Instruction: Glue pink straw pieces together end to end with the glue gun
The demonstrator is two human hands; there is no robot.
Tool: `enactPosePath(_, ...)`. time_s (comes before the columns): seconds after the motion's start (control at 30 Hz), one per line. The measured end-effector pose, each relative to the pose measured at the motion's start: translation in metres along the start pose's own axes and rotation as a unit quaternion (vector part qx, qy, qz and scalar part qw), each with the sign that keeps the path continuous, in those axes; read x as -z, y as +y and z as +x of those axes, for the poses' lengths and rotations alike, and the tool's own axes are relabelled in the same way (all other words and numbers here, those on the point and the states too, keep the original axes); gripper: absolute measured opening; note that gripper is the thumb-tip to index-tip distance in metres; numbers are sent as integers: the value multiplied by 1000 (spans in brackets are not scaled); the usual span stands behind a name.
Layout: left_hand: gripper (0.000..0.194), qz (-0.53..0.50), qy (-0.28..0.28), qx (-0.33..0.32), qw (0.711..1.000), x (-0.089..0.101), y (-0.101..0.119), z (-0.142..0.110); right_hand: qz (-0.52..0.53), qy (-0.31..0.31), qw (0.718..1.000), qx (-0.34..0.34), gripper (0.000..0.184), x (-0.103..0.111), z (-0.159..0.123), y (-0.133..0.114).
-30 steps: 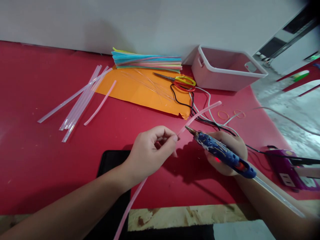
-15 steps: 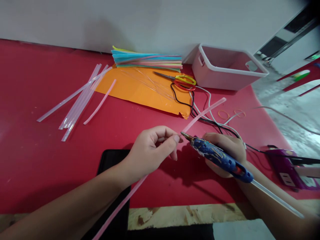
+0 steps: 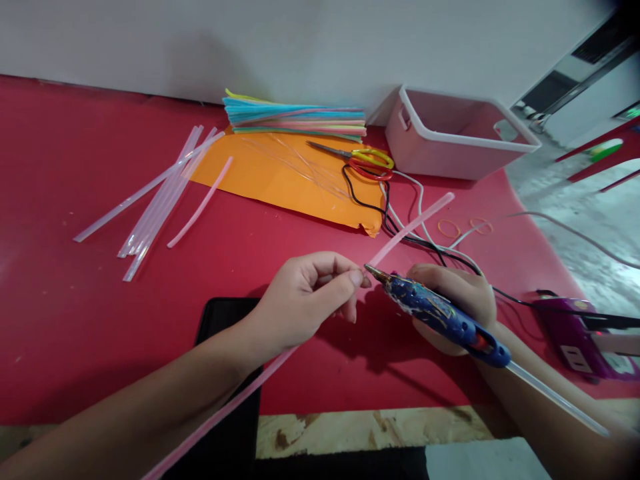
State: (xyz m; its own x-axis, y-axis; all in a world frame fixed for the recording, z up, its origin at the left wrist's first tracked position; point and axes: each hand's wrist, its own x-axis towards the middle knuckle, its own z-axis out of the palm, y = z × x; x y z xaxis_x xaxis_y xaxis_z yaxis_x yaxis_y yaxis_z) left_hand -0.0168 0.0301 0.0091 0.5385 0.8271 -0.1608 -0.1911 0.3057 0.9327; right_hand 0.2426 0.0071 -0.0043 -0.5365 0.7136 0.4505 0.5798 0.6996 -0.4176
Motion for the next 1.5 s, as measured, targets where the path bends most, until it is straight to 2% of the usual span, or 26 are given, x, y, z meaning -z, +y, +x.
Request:
enactPosePath(0.53, 17, 8, 11, 0, 1000, -3, 6, 0, 7, 5, 1000, -9, 21, 1, -2, 0)
enactPosePath(0.9, 15, 54, 18, -4, 998, -2, 7, -1, 0, 0, 1000, -9, 20, 2, 0, -1)
enactPosePath(1.13, 13, 45, 3, -3, 999, -2, 7, -2, 8, 104, 994, -39, 10, -1, 0, -14)
enactPosePath(1.27, 14, 40, -6, -14, 999, -1, 6, -2, 33, 73, 997, 2, 16, -1, 0, -8)
enactPosePath(1.4, 12, 41, -7, -8, 999, -1, 5, -2, 15, 20, 1000, 10, 19, 1, -3, 0)
enactPosePath(1.5, 14, 37, -13, -8, 999, -1, 5, -2, 9, 19, 1000, 7, 20, 2, -5, 2)
